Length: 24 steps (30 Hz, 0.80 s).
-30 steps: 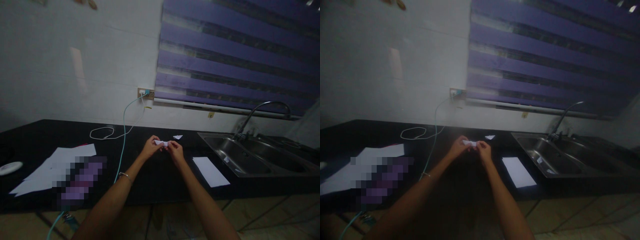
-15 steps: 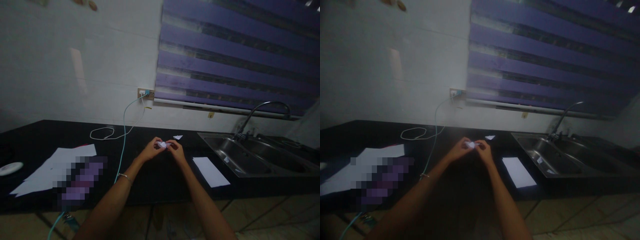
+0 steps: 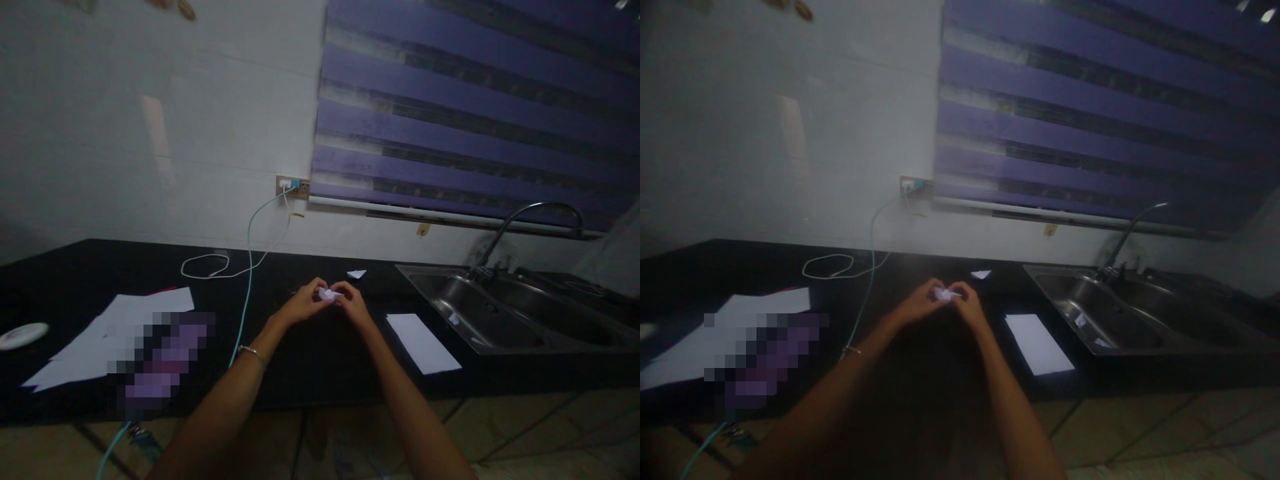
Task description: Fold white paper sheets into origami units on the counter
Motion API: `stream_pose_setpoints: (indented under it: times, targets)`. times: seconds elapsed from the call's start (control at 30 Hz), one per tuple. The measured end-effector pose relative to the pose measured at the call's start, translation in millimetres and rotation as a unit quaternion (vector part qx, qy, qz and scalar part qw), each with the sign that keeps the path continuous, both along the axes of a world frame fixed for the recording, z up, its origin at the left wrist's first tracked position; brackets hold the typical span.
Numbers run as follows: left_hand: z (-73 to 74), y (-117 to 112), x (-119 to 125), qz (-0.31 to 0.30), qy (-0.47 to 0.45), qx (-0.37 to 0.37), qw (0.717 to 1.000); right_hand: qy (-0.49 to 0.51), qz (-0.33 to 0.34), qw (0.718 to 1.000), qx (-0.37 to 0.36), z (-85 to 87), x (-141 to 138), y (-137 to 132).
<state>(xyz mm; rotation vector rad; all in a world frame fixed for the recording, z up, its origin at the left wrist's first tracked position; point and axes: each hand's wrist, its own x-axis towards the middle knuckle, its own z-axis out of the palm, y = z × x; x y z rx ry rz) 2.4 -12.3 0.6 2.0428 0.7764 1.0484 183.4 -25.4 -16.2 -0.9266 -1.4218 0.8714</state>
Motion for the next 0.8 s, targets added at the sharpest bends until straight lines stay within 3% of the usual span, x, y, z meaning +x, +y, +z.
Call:
stream_pose_setpoints:
  times: [0.27, 0.5, 0.8]
  targets:
    - [-2.0, 5.6, 1.9, 0.026, -0.037, -0.01, 0.999, -0.059, 0.053, 0.996, 0.039, 5.3, -1.7, -6.5]
    - [-2.4, 3.1, 3.2, 0.03, -0.052, -0.023, 0.998, -0.084, 0.042, 0.993, 0.069, 4.1, -1.5, -6.1]
    - [-8.3, 10.3, 9.1, 0.005, -0.119, -0.078, 0.99, 0.051, 0.004, 0.999, -0.004, 3.4, -8.2, -5.0]
